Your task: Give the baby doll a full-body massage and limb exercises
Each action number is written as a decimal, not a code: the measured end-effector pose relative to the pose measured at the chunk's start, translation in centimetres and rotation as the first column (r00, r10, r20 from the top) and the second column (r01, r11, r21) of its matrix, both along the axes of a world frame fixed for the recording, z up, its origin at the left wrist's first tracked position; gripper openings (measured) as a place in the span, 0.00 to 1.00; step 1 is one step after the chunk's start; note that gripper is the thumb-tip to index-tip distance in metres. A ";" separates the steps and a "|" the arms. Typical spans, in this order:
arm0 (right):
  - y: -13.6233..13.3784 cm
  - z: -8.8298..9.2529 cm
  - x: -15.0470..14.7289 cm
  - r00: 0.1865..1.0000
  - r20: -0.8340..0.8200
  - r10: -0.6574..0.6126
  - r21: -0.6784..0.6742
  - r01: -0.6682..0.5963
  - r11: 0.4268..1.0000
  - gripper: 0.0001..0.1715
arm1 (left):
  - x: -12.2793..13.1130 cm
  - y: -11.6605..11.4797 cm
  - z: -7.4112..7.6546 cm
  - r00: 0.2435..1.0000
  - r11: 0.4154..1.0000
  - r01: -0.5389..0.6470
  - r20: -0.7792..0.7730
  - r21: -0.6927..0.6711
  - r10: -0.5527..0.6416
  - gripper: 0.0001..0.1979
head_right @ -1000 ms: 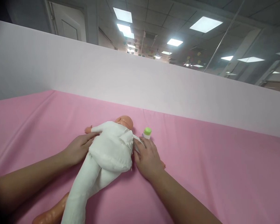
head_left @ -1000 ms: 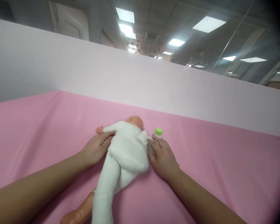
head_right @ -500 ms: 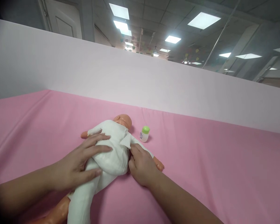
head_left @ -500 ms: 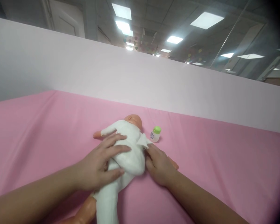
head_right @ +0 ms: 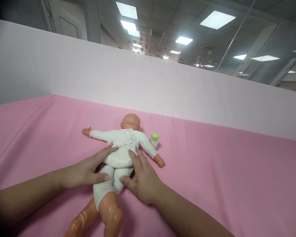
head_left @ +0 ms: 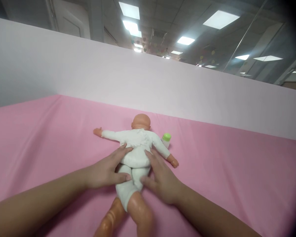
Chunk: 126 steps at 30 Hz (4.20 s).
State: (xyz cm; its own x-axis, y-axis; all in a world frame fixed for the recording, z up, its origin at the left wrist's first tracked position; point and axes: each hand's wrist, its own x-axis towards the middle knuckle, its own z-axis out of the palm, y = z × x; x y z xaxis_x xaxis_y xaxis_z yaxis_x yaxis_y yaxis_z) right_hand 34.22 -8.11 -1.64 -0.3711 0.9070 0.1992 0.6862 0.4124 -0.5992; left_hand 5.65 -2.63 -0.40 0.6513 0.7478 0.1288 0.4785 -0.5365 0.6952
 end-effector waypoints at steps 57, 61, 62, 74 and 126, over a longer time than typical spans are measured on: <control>-3.3 2.2 -1.9 0.967 0.034 0.252 0.502 -0.234 0.833 0.18 | 2.0 -4.4 3.4 0.965 0.846 0.261 -0.122 0.465 -0.231 0.10; -3.2 1.8 -2.4 0.976 0.076 0.206 0.322 -0.219 0.921 0.15 | 2.5 -3.9 2.9 0.959 0.871 0.284 -0.109 0.402 -0.262 0.13; -3.1 1.7 -2.4 0.976 0.063 0.210 0.317 -0.219 0.923 0.14 | 2.5 -3.7 2.8 0.958 0.864 0.284 -0.094 0.415 -0.270 0.14; -2.2 1.0 -1.9 0.994 -0.023 0.108 0.371 -0.092 0.924 0.22 | 2.4 -3.2 2.0 0.998 0.869 0.055 -0.055 0.491 -0.032 0.13; -1.0 1.7 -0.8 0.993 0.073 0.093 0.323 -0.111 0.940 0.34 | 2.7 -2.4 1.8 0.999 0.851 0.005 -0.044 0.525 0.021 0.24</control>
State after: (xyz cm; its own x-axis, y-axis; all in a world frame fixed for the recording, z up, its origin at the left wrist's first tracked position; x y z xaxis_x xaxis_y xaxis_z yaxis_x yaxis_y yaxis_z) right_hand 33.40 -9.07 0.03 -0.4772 0.7523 0.4541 0.6583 0.6484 -0.3824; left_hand 8.34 -5.02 1.35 0.6609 0.5826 0.4731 0.5087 -0.8112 0.2883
